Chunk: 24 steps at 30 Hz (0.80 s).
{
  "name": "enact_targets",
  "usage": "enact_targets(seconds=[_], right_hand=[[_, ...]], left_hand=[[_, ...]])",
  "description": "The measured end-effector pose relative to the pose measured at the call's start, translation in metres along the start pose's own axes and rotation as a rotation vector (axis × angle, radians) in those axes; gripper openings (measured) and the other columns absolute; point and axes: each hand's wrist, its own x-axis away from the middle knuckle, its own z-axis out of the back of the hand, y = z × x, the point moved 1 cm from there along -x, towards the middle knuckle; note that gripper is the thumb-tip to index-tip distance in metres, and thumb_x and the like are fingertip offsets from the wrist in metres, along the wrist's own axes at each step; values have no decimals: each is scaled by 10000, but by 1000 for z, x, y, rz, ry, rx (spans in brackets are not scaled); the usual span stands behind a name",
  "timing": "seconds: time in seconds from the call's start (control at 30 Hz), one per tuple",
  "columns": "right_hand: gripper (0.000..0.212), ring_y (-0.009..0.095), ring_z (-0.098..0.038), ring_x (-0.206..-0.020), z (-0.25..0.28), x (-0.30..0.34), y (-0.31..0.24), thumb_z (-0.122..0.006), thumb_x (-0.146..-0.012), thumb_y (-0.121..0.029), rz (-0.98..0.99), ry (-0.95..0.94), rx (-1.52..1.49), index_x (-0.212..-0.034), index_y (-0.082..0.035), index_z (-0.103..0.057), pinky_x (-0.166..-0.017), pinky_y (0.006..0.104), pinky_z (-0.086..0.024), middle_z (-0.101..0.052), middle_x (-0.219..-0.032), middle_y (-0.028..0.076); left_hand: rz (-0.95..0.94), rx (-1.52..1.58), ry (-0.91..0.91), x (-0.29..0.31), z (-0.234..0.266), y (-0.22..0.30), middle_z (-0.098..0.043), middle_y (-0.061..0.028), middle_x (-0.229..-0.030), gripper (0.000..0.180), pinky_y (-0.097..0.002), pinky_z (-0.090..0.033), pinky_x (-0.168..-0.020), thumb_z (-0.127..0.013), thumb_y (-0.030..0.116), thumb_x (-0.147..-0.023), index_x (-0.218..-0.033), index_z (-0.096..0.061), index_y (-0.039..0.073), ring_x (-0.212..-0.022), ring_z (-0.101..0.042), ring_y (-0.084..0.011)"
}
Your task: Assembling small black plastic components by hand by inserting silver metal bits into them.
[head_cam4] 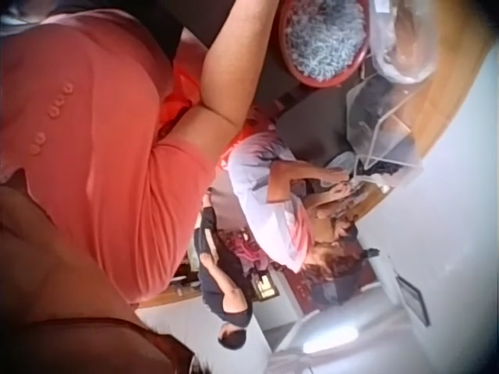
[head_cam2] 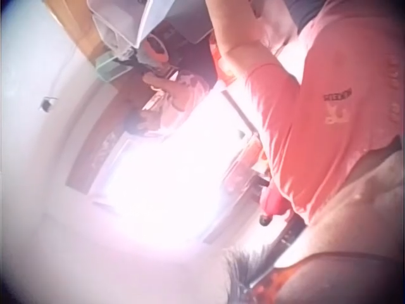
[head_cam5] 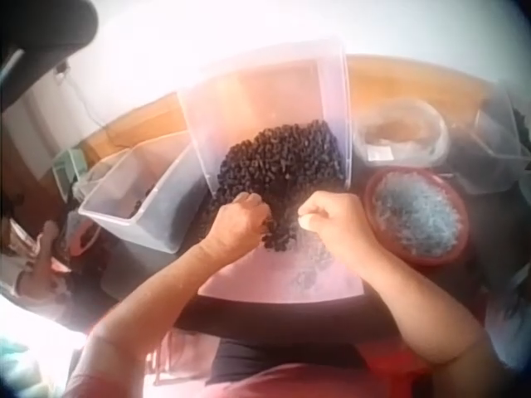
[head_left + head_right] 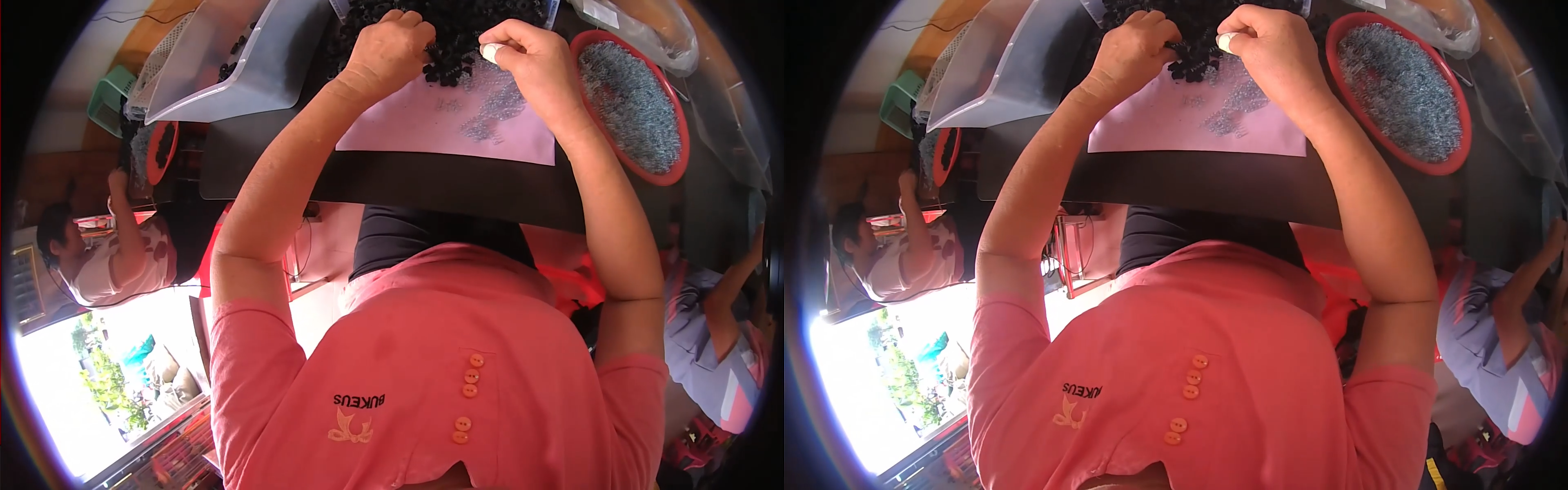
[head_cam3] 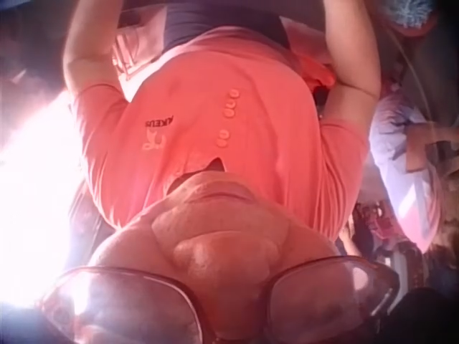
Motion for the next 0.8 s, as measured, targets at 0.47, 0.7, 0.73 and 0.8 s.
enact_targets(seconds=[0.47, 0.7, 0.73, 0.8], right_hand=[[170, 44, -597, -764, -3, 2, -1, -638, -854, -53, 32, 10, -24, -999, -24, -723, -702, 211, -469, -697, -827, -3], [175, 47, -600, -766, -5, 3, 1, -635, -858, -49, 8, 6, -51, -1007, -27, -724, -697, 208, -471, -704, -839, -1], [175, 46, -601, -766, -5, 2, 4, -630, -859, -42, 19, -1, -8, -1006, -27, -724, -695, 206, -471, -704, -842, -1], [176, 46, -603, -765, -5, 2, 5, -625, -861, -36, 29, -7, 34, -1006, -27, -724, -693, 204, -472, -705, -845, -1]], left_hand=[[50, 8, -12, 9, 4, -3, -610, -31, -857, 75, -379, -539, -722, -702, 123, -766, -820, -659, 92, -888, -619, -245], [-33, -1, 12, 4, 0, -5, -625, -50, -923, 159, -387, -550, -734, -722, 150, -739, -883, -671, 107, -948, -617, -252], [-37, 1, 3, 3, 0, -7, -625, -47, -916, 156, -387, -550, -734, -727, 151, -738, -878, -673, 107, -947, -617, -252], [-44, 1, -8, 3, -2, -9, -625, -44, -909, 153, -387, -549, -734, -732, 152, -738, -872, -675, 106, -947, -618, -252]])
